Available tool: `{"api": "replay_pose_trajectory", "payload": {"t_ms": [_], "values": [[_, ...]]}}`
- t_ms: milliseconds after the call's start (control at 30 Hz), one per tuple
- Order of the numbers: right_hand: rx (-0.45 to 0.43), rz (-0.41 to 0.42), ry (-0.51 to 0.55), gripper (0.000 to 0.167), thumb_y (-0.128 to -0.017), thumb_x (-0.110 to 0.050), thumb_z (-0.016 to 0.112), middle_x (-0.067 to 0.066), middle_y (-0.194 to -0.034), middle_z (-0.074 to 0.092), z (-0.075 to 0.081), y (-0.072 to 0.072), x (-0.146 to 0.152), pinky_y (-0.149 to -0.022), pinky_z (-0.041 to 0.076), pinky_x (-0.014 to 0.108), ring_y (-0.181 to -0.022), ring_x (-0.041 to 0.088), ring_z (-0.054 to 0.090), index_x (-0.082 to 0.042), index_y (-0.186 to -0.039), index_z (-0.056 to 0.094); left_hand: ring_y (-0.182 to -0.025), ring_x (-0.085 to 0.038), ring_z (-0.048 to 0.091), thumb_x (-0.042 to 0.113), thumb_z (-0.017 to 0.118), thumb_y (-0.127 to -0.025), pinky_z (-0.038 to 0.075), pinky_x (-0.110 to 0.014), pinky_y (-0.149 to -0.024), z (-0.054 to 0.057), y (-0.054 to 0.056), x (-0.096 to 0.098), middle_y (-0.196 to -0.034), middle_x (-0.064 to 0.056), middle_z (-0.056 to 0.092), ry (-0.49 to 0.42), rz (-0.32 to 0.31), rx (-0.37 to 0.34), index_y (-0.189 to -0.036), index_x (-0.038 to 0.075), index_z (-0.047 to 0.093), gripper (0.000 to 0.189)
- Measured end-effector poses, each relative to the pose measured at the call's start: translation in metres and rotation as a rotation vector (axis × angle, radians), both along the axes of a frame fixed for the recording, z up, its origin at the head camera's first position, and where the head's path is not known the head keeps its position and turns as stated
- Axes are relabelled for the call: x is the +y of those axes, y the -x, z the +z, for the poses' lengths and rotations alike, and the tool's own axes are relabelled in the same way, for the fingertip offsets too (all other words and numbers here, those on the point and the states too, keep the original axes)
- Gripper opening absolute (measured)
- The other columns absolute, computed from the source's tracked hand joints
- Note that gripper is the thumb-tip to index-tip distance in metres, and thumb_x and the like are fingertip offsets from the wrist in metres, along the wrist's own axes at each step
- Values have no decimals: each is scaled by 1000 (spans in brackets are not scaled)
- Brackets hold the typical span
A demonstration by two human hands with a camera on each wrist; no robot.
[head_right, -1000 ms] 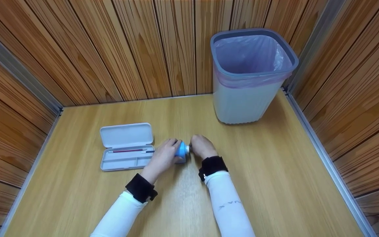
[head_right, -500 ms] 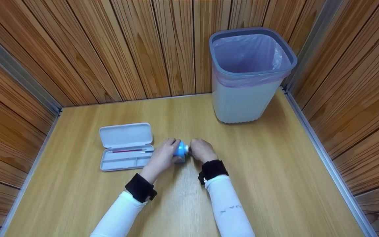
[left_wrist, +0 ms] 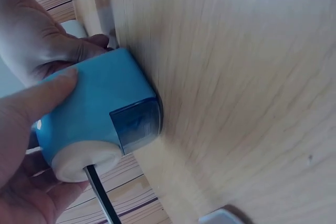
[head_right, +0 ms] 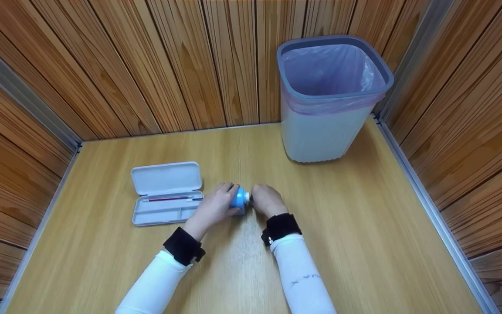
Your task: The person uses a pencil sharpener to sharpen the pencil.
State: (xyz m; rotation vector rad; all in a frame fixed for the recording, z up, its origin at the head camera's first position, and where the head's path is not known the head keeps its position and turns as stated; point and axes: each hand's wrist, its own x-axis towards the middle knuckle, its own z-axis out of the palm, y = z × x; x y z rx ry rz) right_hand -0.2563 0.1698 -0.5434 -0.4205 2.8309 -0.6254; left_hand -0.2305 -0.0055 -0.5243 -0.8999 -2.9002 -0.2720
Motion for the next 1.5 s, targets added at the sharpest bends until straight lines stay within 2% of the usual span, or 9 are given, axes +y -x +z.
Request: {"api": "replay_pose_trajectory", "payload": {"t_ms": [167, 300, 433, 567, 833, 1200, 1367, 1500], "values": [[3, -4, 14, 16, -81, 2, 66, 1, -62, 52, -1, 1, 1, -56, 43, 35, -58, 20, 48, -7, -68, 65, -103, -25, 60, 32, 80, -82, 52, -35, -90, 1, 2, -2, -114, -13, 64, -3, -25, 0, -128, -1, 59, 59], [2, -6, 18, 17, -81, 3, 66, 0, -61, 52, -2, 1, 0, -54, 42, 33, -58, 19, 48, -7, -67, 65, -102, -25, 61, 30, 79, -83, 54, -35, -86, 1, 0, -2, -113, -13, 65, -5, -15, 16, -127, 0, 60, 56], [16, -6, 19, 18, -84, 5, 63, -1, -61, 51, -4, -2, -1, -54, 41, 33, -57, 18, 47, -6, -70, 66, -99, -23, 62, 32, 78, -84, 55, -33, -82, -2, -3, -2, -111, -12, 66, 9, 9, 67, -125, 2, 60, 54], [72, 12, 33, 17, -82, 8, 61, 1, -63, 53, -7, -4, 1, -55, 46, 36, -58, 19, 48, -5, -71, 65, -94, -22, 63, 36, 79, -82, 56, -32, -78, -5, -4, -2, -106, -9, 67, 18, 22, 130, -118, 4, 63, 51], [101, 27, 72, 14, -80, 6, 67, 0, -65, 54, -11, -12, 2, -58, 49, 39, -59, 18, 48, -6, -72, 65, -92, -22, 63, 40, 81, -78, 56, -33, -76, -7, -6, -1, -104, -10, 67, -7, 26, 168, -117, 5, 65, 55], [69, 56, 92, 12, -84, 0, 69, -2, -68, 56, -8, -23, 5, -62, 50, 37, -62, 16, 50, -7, -74, 69, -94, -22, 62, 38, 80, -80, 55, -33, -79, -6, -5, 3, -108, -9, 66, 26, 34, 128, -122, 6, 65, 54], [10, 76, 96, 14, -84, -1, 69, -2, -66, 55, -4, -26, 4, -61, 48, 35, -62, 16, 50, -9, -73, 70, -98, -23, 62, 40, 78, -82, 54, -33, -84, -5, -5, 2, -112, -9, 65, 56, 56, 101, -128, 7, 63, 59], [-60, 75, 98, 11, -88, -2, 66, 0, -72, 58, 0, -30, 5, -65, 48, 36, -66, 18, 52, -8, -80, 71, -102, -23, 61, 40, 77, -83, 53, -34, -87, -3, -5, 2, -116, -9, 63, 73, 68, 71, -130, 9, 62, 59]]}}
